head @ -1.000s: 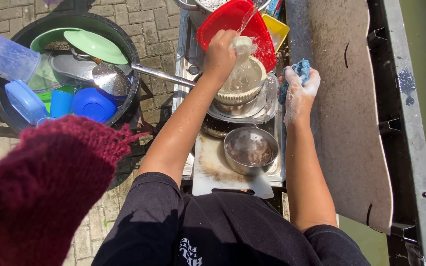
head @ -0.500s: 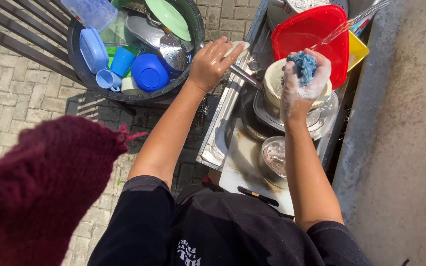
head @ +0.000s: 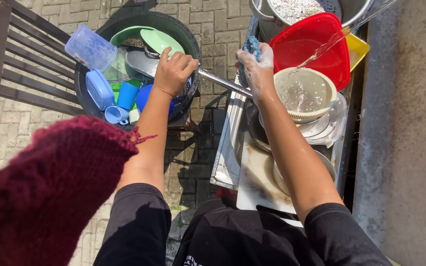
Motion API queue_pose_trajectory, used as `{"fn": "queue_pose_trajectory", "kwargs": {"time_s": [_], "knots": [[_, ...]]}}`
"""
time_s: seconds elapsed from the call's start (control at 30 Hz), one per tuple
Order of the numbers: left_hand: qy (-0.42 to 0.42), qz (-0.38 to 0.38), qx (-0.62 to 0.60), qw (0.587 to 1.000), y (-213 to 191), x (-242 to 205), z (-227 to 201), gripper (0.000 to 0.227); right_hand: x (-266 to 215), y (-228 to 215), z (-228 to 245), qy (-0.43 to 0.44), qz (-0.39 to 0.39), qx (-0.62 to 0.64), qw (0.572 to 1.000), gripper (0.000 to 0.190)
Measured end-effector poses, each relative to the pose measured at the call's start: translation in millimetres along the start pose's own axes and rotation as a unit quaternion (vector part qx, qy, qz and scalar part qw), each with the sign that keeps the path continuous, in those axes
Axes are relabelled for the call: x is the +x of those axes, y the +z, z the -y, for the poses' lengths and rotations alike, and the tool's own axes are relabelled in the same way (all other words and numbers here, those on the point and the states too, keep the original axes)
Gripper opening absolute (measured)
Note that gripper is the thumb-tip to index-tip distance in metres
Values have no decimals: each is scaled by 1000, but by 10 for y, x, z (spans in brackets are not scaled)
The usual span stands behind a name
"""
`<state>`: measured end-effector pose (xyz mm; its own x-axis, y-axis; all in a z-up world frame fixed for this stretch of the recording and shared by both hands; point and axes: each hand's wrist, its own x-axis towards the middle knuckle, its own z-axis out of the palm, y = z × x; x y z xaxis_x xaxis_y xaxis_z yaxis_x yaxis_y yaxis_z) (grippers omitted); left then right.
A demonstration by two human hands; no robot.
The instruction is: Washing various dishes, bowls, and containers in an outdoor sink.
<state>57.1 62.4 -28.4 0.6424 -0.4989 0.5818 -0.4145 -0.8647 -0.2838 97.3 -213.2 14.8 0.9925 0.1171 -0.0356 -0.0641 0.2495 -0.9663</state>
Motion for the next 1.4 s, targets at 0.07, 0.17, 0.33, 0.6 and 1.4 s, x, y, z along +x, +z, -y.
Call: {"fn": "queue_pose_trajectory", "kwargs": {"time_s": [0.07,0.17,0.33,0.6,1.4], "knots": [[46,-1,22,999,255,-102,172,19,91,-17,-98,-23,-4,11,1000,39],[99,18,49,994,557,-161,428,18,64,26,62,-19,-20,10,1000,39],[63,135,123,981,848,-256,401,29,28,-63,35,-5,-40,10,999,42],[-160,37,-70,984,980,345,-105,39,-149,-682,88,-49,-41,44,997,38],[-306,176,-417,838,787,2117,-2499,19,1409,-3653,-544,-62,-192,104,974,52]]}}
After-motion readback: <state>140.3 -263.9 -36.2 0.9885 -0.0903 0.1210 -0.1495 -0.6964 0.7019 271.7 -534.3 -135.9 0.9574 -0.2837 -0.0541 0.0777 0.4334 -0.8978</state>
